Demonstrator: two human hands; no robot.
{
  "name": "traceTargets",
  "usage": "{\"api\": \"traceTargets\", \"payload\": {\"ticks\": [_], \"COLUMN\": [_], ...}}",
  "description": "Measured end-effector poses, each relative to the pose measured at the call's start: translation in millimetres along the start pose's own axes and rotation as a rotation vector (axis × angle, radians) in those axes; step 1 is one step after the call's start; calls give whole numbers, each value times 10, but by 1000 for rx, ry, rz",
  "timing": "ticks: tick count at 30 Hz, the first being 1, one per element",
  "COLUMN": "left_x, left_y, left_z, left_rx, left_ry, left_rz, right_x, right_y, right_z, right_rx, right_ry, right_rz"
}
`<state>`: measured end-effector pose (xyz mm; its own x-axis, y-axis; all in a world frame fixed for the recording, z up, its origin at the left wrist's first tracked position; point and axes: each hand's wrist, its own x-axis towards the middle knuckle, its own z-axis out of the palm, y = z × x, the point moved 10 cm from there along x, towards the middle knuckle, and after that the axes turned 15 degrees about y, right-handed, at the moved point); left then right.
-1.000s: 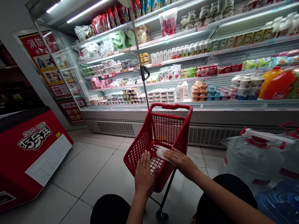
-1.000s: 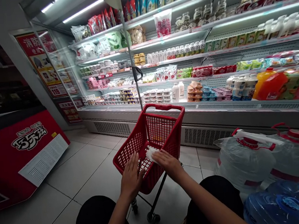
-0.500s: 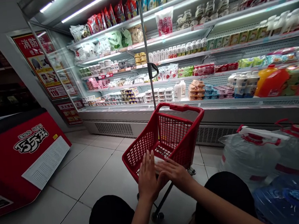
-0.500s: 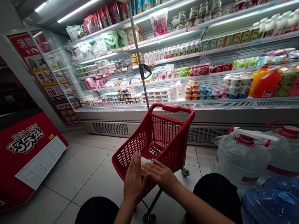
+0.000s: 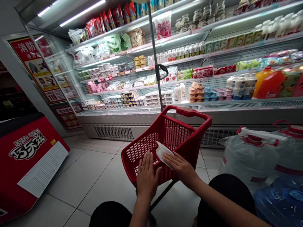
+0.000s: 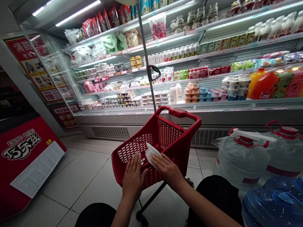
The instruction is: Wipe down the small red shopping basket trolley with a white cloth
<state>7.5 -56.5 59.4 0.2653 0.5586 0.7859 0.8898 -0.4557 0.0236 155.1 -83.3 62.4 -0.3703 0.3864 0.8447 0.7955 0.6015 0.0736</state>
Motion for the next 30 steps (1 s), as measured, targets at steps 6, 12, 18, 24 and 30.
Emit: {"api": "traceTargets", "payload": {"ticks": [6,12,18,24,30], "left_x": [-15,-43,34,92,35], "left_y": [35,-114,39,380,300], "left_z": [3,-13,99,167,123], "left_rx": [-34,-35,-2,-73,-87], "left_ry": [-48,-61,-36,-66,-64], "left_rz": [47,29,-23,72,124], "right_x": [30,-77,-42,31,25], "right_y": [359,1004,609,261,1039], "right_z": [-267,-783,-431,-180,-745], "right_rx": [-32,-224,-146,-61,-232], "right_ry": [-34,60,91,-2,35], "right_rz": [-26,98,136,15,93]}}
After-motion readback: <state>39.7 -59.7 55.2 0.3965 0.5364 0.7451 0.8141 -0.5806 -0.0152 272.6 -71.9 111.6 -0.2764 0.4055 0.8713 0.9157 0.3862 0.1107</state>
